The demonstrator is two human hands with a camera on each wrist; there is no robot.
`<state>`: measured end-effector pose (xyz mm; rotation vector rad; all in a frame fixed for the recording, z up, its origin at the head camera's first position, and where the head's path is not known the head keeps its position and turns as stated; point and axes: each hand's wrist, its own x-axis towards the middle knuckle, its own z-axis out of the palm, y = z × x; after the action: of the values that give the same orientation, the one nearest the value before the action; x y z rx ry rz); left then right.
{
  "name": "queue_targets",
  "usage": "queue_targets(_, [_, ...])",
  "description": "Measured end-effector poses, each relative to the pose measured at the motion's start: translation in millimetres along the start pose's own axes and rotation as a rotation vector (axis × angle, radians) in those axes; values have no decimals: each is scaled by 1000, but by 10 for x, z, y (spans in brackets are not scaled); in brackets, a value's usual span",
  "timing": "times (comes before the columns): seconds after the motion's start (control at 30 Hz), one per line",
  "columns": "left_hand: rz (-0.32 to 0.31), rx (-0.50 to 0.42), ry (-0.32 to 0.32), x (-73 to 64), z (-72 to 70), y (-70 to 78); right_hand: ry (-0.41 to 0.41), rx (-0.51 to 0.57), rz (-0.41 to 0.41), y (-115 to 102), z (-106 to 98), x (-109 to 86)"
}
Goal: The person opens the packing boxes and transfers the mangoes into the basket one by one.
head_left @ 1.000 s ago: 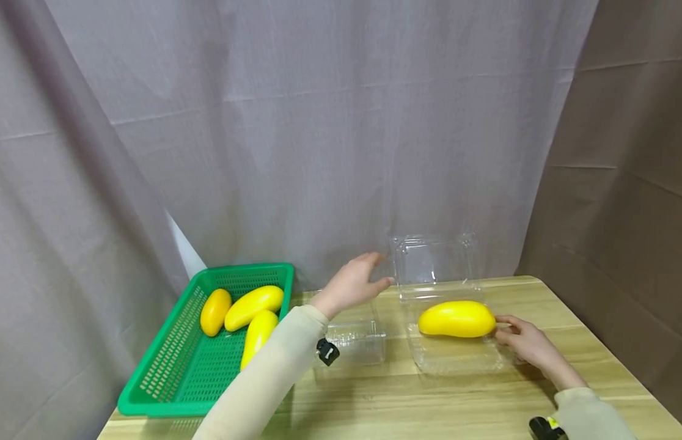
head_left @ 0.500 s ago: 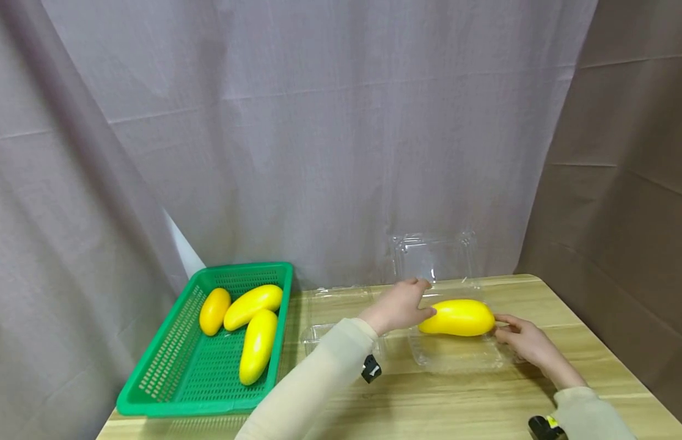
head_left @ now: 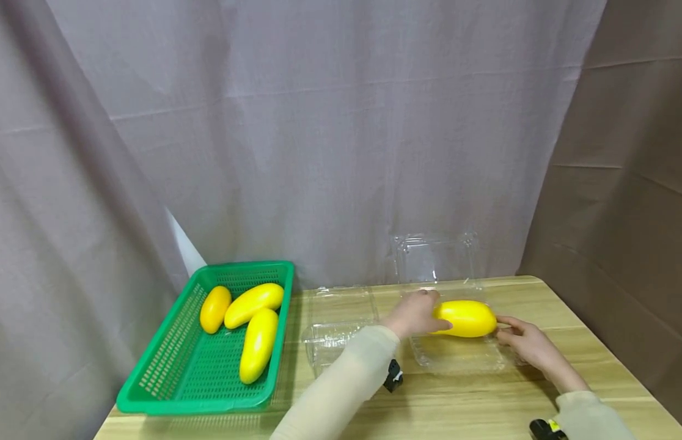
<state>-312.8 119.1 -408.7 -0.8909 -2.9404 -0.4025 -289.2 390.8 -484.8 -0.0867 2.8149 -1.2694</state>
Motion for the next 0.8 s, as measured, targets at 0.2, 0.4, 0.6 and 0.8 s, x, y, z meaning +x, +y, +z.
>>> queue_targets(0.2, [-26, -35, 7, 50, 130, 1, -15, 1, 18, -4, -2, -5])
queue_targets(0.4, [-91, -55, -4, 86, 310, -35, -5, 9, 9, -57, 14, -9])
queue_targets(0.6, [-156, 15, -57, 125, 457, 21, 11, -16, 0, -65, 33, -7])
queue_targets(0.8, [-156, 91, -72, 119, 511, 41, 17, -11, -2, -35, 37, -6])
